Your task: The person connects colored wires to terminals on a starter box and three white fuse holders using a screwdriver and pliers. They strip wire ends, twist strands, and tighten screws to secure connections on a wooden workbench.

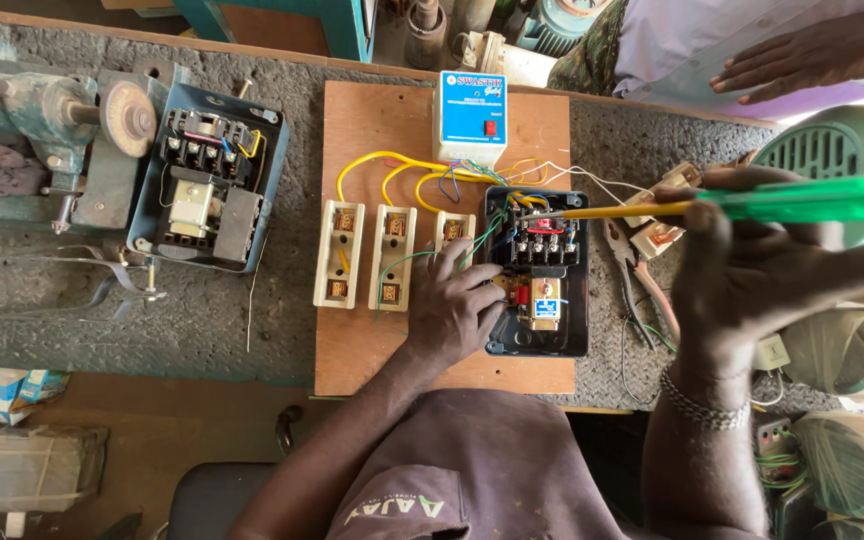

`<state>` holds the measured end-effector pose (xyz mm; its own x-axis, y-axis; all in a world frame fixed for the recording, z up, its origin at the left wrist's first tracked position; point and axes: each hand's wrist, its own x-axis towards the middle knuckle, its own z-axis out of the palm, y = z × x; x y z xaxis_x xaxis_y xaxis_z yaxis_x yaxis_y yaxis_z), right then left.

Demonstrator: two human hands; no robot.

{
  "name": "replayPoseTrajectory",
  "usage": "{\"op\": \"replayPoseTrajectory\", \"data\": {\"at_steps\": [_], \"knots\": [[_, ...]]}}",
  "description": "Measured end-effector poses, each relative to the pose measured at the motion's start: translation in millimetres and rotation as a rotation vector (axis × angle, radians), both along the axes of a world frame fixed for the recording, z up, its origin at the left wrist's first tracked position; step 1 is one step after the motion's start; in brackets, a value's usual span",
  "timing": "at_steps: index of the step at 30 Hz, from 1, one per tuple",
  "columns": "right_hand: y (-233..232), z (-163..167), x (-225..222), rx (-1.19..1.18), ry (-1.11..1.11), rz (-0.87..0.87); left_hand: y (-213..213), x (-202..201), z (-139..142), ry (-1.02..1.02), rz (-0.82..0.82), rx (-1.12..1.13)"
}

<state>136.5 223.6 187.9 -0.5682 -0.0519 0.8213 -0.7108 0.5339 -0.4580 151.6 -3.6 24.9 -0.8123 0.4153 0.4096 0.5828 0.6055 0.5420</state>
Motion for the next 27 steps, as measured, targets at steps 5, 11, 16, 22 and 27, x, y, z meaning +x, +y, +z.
{"op": "replayPoseTrajectory", "data": {"at_steps": [5,11,16,22,27], "knots": [[-2,-15,10,0.008,-0.115,-0.107,0,-2,0,0.006,0.007,-0.033],[-2,-17,7,0.034,-0.138,-0.092,-1,-1,1,0.01,0.006,-0.023],[1,-7,6,0.065,-0.168,0.046,-1,-1,2,0.009,-0.007,-0.028],[-2,-4,5,-0.007,-0.234,0.18,-1,-1,0,0.019,0.006,-0.017],[-10,12,-2,0.056,-0.166,0.234,-1,-1,0,0.014,0.002,-0.015]]}}
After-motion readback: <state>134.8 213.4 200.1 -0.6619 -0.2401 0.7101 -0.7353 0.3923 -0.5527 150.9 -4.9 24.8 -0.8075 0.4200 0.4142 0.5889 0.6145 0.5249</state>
